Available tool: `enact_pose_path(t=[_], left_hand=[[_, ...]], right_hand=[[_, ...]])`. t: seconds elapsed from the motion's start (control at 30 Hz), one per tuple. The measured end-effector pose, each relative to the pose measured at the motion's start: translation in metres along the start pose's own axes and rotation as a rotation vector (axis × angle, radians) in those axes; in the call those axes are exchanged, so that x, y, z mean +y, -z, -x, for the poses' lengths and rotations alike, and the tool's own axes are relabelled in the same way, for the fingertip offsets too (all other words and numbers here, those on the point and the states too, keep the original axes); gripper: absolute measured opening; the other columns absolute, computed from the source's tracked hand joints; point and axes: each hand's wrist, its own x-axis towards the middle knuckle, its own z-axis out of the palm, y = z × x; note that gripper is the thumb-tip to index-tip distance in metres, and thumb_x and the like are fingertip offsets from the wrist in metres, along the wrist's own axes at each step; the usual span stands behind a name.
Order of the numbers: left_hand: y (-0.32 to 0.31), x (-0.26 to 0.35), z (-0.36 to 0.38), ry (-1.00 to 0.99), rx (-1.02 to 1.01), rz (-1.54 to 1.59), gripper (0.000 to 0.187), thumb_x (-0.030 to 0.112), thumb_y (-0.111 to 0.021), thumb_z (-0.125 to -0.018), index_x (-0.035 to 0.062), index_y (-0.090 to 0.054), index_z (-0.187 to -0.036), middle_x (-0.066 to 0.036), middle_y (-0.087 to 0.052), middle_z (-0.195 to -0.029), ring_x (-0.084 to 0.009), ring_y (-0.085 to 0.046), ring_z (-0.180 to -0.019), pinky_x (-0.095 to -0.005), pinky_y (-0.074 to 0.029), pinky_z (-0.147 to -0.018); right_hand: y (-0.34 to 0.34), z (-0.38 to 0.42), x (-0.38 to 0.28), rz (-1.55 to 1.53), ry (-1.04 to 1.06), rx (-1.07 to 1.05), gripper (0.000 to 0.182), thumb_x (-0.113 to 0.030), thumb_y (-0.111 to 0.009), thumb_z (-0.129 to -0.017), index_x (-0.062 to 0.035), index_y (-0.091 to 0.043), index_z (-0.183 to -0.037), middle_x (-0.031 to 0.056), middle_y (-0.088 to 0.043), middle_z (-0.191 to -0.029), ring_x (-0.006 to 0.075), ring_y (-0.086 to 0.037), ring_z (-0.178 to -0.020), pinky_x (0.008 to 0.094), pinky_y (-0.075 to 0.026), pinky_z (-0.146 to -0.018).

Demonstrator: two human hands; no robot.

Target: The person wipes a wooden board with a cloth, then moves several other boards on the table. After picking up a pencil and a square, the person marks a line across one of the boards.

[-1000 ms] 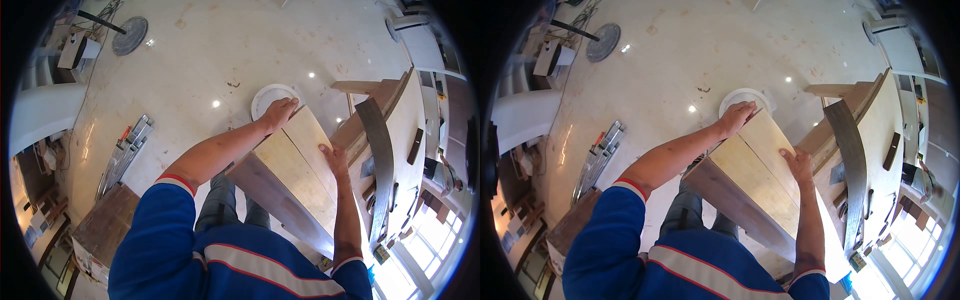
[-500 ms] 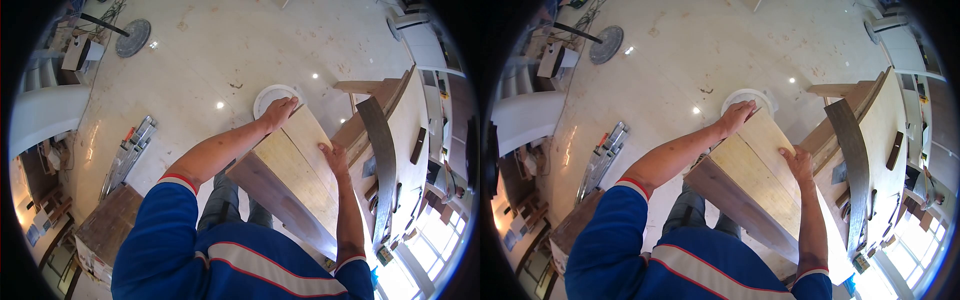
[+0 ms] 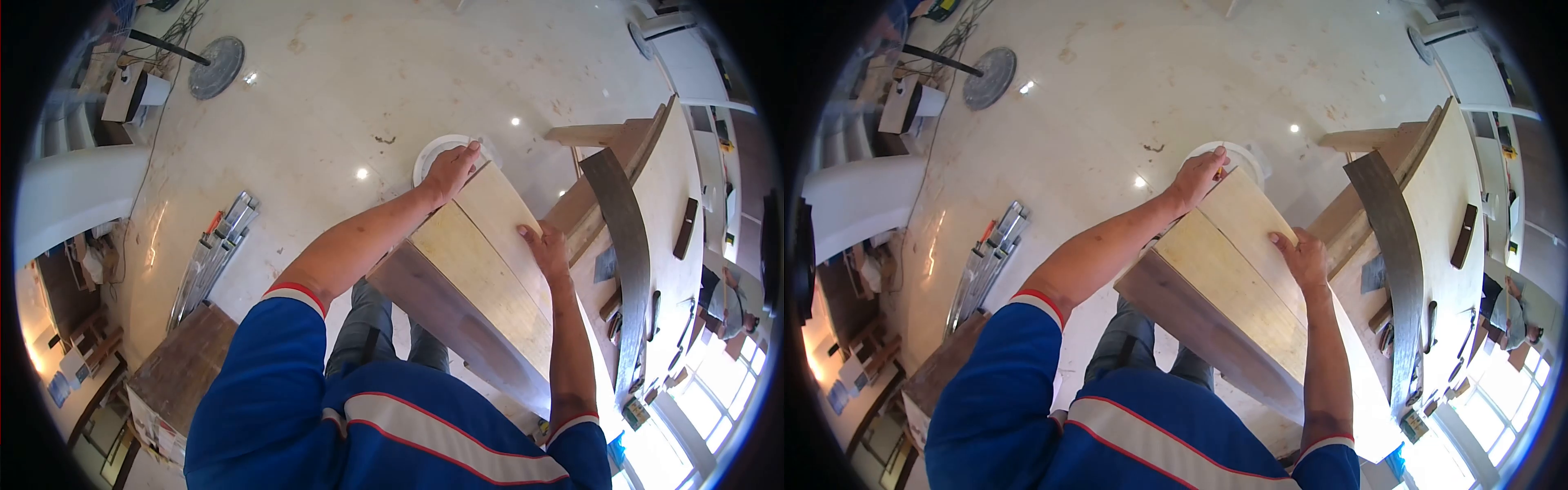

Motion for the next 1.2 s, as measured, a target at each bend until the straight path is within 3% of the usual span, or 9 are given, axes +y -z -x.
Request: enact_pose_path(t=[0.17,0.27,0.5,0.6,0.67,0.8,0.93,1.07,1.2], left_hand=[[0.017,-0.005,-0.016,-0.055,0.0,-0.059,0.074,0.069,-0.044,-0.1,-0.0011,-0.065,-0.092,-0.011,-0.064,-0.083,-0.0213,-0.06,-0.084,-0.0352,-0.048,-0.084],[0.042,0.007,-0.019,-0.056,0.043,0.069,0.067,0.06,-0.048,-0.104,-0.0046,-0.067,-0.109,-0.008,-0.067,-0.092,-0.0167,-0.061,-0.089,-0.0319,-0.05,-0.087],[0.01,-0.034,-0.023,-0.172,0.01,-0.173,0.067,0.058,-0.041,-0.106,-0.0042,-0.066,-0.103,-0.013,-0.069,-0.092,-0.0219,-0.065,-0.087,-0.0362,-0.051,-0.085],[0.025,-0.014,-0.009,-0.014,0.001,-0.045,0.057,0.052,-0.047,-0.105,-0.0006,-0.067,-0.111,-0.012,-0.067,-0.097,-0.0223,-0.063,-0.086,-0.0384,-0.051,-0.085],[0.05,-0.034,-0.015,-0.031,0.102,0.042,0.047,0.051,-0.054,-0.1,0.0076,-0.069,-0.111,-0.007,-0.066,-0.096,-0.0214,-0.062,-0.093,-0.0385,-0.048,-0.089],[0.12,-0.009,0.02,0.087,0.258,0.187,0.041,0.047,-0.06,-0.1,0.0119,-0.069,-0.119,0.0,-0.067,-0.097,-0.014,-0.063,-0.092,-0.0334,-0.049,-0.085],[0.172,-0.003,0.102,0.04,0.561,0.186,0.036,0.037,-0.066,-0.097,0.0102,-0.067,-0.122,-0.004,-0.069,-0.104,-0.0186,-0.065,-0.096,-0.0364,-0.051,-0.086],[0.198,-0.031,0.211,0.032,0.823,-0.015,0.032,0.035,-0.067,-0.098,0.0062,-0.066,-0.111,-0.003,-0.066,-0.094,-0.0158,-0.062,-0.084,-0.0319,-0.05,-0.074],[0.145,-0.058,0.336,0.108,0.866,-0.099,0.022,0.03,-0.065,-0.098,0.0073,-0.064,-0.097,0.0,-0.059,-0.078,-0.0115,-0.054,-0.066,-0.0267,-0.041,-0.056]], right_hand=[[0.004,0.0,-0.006,-0.015,0.022,0.004,0.056,-0.057,-0.078,-0.086,-0.0034,-0.077,-0.101,0.0171,-0.063,-0.064,0.0277,-0.063,-0.06,0.0405,-0.051,-0.062],[0.003,0.002,-0.007,-0.025,0.007,-0.003,0.054,-0.056,-0.078,-0.086,-0.0041,-0.077,-0.101,0.0178,-0.063,-0.065,0.0294,-0.064,-0.061,0.0411,-0.051,-0.062],[0.006,0.003,-0.011,0.051,-0.068,-0.025,0.059,-0.064,-0.074,-0.086,-0.0064,-0.078,-0.1,0.0169,-0.067,-0.068,0.0303,-0.068,-0.066,0.0423,-0.052,-0.066],[0.003,-0.002,-0.003,0.076,-0.011,-0.043,0.061,-0.067,-0.07,-0.086,-0.0099,-0.079,-0.105,0.0161,-0.072,-0.078,0.0303,-0.072,-0.076,0.0444,-0.054,-0.072],[-0.001,-0.011,-0.008,0.177,-0.255,-0.182,0.062,-0.067,-0.066,-0.088,-0.0136,-0.075,-0.12,0.015,-0.077,-0.103,0.0317,-0.073,-0.096,0.0469,-0.055,-0.084],[-0.008,0.024,-0.009,0.046,-0.013,0.191,0.079,-0.071,-0.058,-0.091,-0.008,-0.061,-0.139,0.0188,-0.06,-0.138,0.0378,-0.058,-0.127,0.052,-0.045,-0.105],[0.02,0.1,-0.007,-0.067,0.212,0.419,0.077,-0.068,-0.06,-0.091,-0.0071,-0.061,-0.137,0.0163,-0.061,-0.135,0.036,-0.054,-0.128,0.0519,-0.036,-0.11],[0.068,0.201,0.07,-0.033,0.171,0.482,0.058,-0.033,-0.079,-0.085,-0.0073,-0.063,-0.135,0.0124,-0.062,-0.134,0.0333,-0.053,-0.128,0.0492,-0.036,-0.11],[0.107,0.306,0.253,0.057,-0.145,0.685,0.039,-0.035,-0.076,-0.09,-0.0073,-0.072,-0.118,0.0127,-0.069,-0.122,0.0334,-0.063,-0.116,0.0471,-0.045,-0.102]])
